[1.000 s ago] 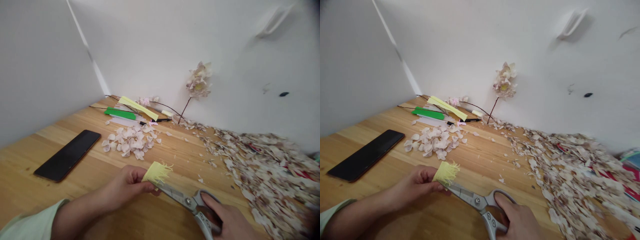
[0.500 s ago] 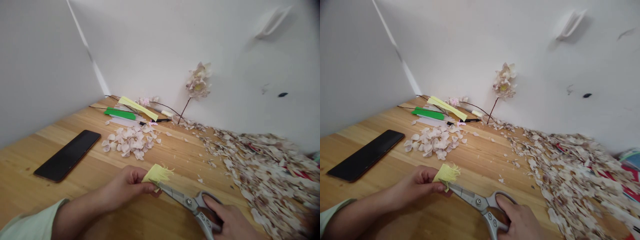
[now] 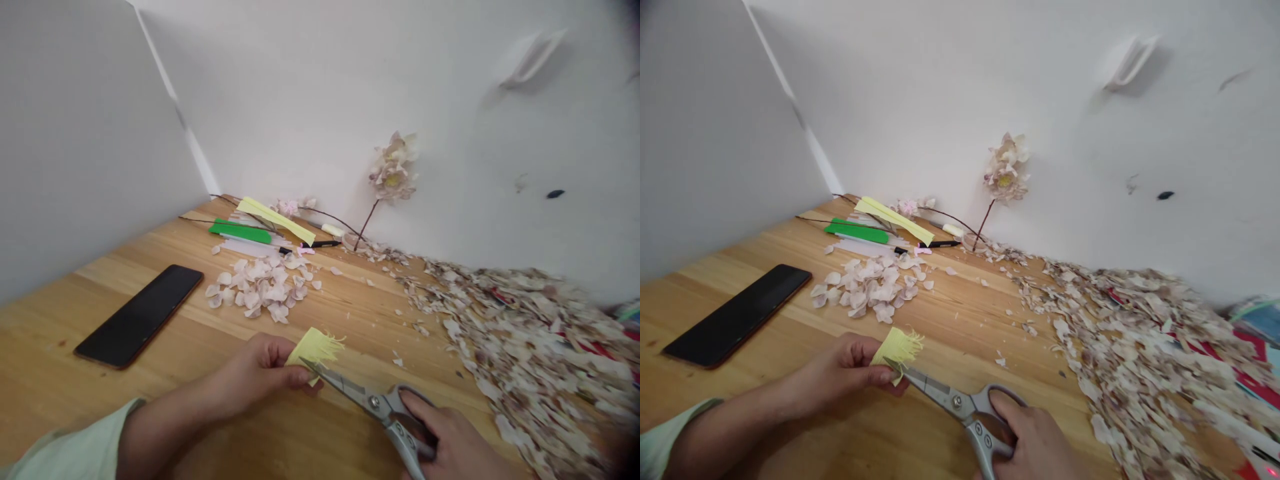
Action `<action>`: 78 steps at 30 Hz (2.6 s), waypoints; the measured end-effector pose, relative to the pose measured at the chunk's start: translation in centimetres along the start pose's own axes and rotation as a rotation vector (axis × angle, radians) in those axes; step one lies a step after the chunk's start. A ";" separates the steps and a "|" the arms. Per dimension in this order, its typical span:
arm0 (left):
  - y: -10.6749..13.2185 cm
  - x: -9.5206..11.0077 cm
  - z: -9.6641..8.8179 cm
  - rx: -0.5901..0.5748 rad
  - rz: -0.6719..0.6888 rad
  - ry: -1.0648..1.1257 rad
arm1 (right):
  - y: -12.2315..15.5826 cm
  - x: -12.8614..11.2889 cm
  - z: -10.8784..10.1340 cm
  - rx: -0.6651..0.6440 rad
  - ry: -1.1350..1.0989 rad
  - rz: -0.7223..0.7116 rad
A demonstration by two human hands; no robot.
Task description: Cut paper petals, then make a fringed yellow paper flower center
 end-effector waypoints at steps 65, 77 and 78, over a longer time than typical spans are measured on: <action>-0.2 -0.7 -1.0 0.148 0.047 -0.051 | 0.3 0.0 -0.5 0.015 -0.083 -0.035; -0.2 -0.9 -1.1 0.158 0.016 -0.041 | 0.3 -0.4 -0.8 0.028 -0.038 -0.005; -0.2 -0.9 -1.1 0.157 0.014 -0.039 | 0.4 -0.5 -0.8 0.031 -0.038 -0.021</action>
Point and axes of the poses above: each hand's wrist, its own y-axis away from the middle knuckle, its own z-axis out of the palm, x = y × z, the point moved 4 cm from there along -y, towards the middle knuckle, and after that the axes turned 7 degrees about z, right-handed, at the moved point
